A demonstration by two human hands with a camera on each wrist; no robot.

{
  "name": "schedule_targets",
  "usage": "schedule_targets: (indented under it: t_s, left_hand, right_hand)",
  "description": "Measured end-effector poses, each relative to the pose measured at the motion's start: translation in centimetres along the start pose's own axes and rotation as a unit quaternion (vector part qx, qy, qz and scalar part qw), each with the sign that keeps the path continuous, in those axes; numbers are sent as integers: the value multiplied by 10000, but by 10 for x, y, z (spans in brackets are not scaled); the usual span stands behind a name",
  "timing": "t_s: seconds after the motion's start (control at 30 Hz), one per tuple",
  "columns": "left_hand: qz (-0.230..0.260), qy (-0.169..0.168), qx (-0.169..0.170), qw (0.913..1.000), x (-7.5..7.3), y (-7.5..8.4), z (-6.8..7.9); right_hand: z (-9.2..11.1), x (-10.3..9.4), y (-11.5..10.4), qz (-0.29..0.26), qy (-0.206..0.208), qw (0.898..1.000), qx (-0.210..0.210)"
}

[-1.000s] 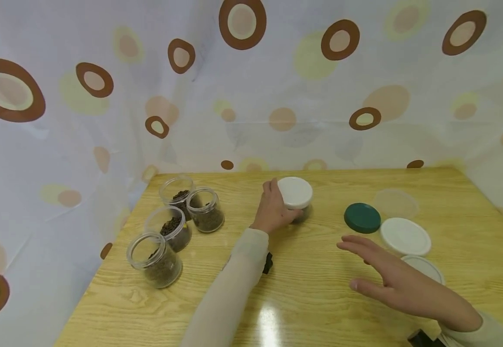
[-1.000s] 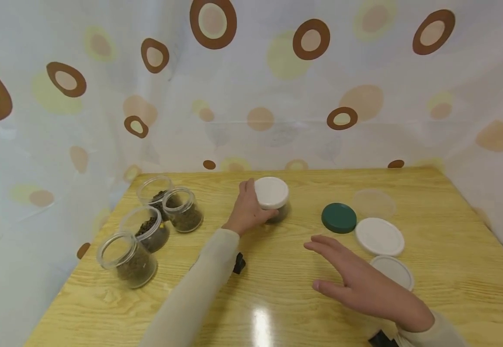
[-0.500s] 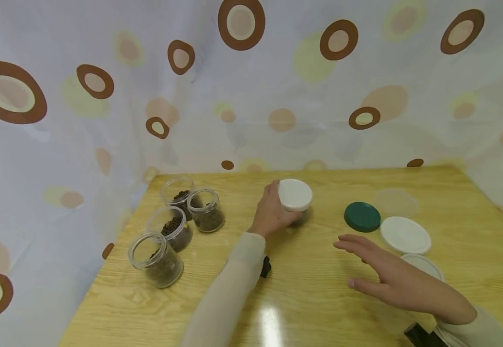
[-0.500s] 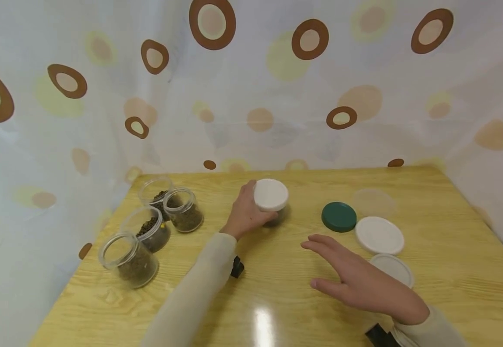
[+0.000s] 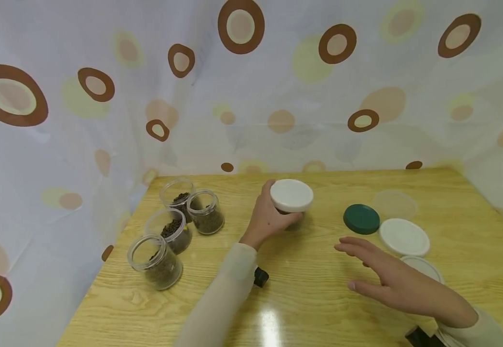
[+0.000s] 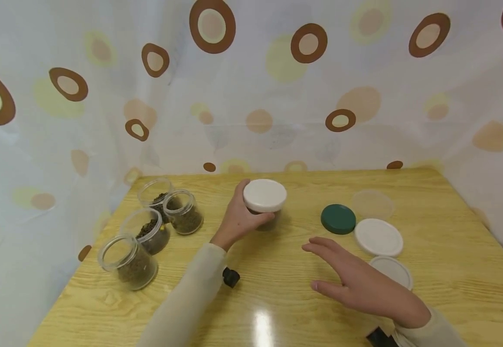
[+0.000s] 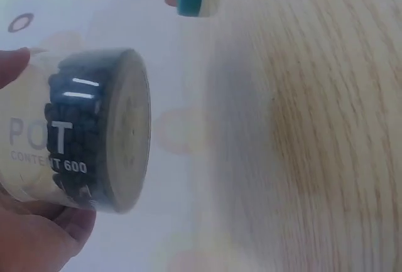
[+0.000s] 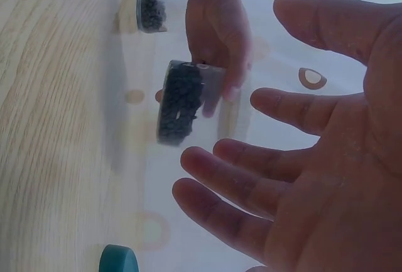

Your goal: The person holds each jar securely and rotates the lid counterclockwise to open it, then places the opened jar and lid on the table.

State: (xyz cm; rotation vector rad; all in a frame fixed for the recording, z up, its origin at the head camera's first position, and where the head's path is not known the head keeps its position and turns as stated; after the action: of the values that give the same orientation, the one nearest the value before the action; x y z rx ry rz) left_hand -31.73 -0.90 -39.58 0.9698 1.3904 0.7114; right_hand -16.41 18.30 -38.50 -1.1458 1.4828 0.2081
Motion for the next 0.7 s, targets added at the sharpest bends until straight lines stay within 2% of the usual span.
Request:
schedule_targets:
  t_s: [0.1,0.2,0.27,0.37,0.5,0.7]
  left_hand:
    - [27,41,106,9999,-6,5,12]
    - [132,108,445,9989,-14,14,28]
    - [260,77,647,9975,-18,20,38]
    - [379,74,762,9963,-23,26,50]
    - [568,67,883,9945,-29,31,62]
    - [975,-73,1069,9895,-34,34,73]
  right_hand:
    - [-1,2,-1,-124,-67,9999,-31]
    - [-4,1,-5,-105,-10,9999,-60]
    - [-6,-4,-8,10,167,9998,-116]
    - [-10,-13,-14,142,448,9987,-220]
    - [-15,-20,-21,119,647,9972,-345]
    - [-24,-21,-26,-36,729,9969,-289]
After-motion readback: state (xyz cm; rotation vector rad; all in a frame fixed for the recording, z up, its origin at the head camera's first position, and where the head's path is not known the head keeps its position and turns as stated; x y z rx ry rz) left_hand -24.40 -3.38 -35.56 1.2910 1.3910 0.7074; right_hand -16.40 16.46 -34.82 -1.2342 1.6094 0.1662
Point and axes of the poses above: each hand's wrist, its own z-axis away from the middle knuckle, its own x-axis out of the palm, y = z × x, the point moved 9 cm from there along -z, towards the middle knuckle, and after that the axes turned 11 degrees about -x, right-handed, at the moved point
